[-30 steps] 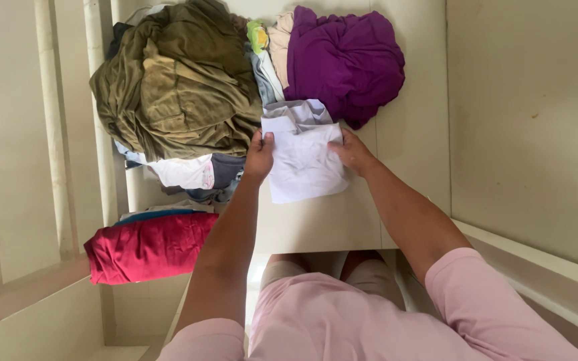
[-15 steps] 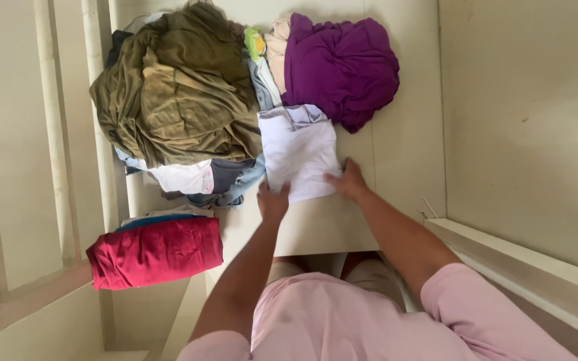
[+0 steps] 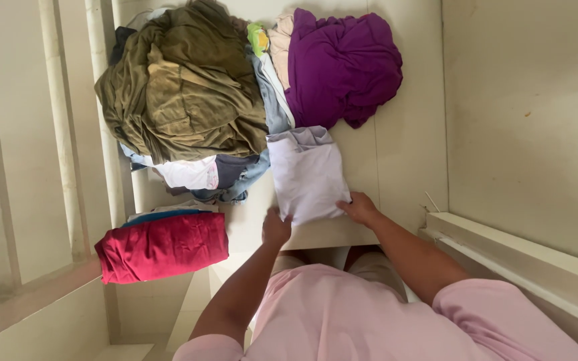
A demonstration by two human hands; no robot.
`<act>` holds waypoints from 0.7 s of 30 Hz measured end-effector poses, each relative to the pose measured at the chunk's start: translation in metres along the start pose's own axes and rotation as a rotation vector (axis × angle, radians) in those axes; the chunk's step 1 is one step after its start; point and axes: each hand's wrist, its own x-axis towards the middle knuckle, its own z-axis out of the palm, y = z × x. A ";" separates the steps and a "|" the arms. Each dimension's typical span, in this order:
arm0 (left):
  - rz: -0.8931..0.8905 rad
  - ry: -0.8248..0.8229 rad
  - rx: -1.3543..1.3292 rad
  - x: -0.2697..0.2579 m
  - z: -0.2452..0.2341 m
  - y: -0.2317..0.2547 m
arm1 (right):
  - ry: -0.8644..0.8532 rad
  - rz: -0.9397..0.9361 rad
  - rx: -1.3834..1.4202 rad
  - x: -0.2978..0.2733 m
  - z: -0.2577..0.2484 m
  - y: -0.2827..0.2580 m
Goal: Folding various articles of clothing on the floor next to a laundry basket.
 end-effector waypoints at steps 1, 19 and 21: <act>0.000 -0.004 -0.001 -0.014 -0.005 0.014 | 0.000 0.004 -0.001 -0.009 0.003 -0.001; 0.717 0.013 0.957 0.085 -0.052 0.113 | 0.378 -0.659 -0.744 0.018 0.006 -0.074; 0.694 0.008 0.952 0.092 -0.048 0.106 | 0.332 -0.622 -0.780 0.020 0.002 -0.069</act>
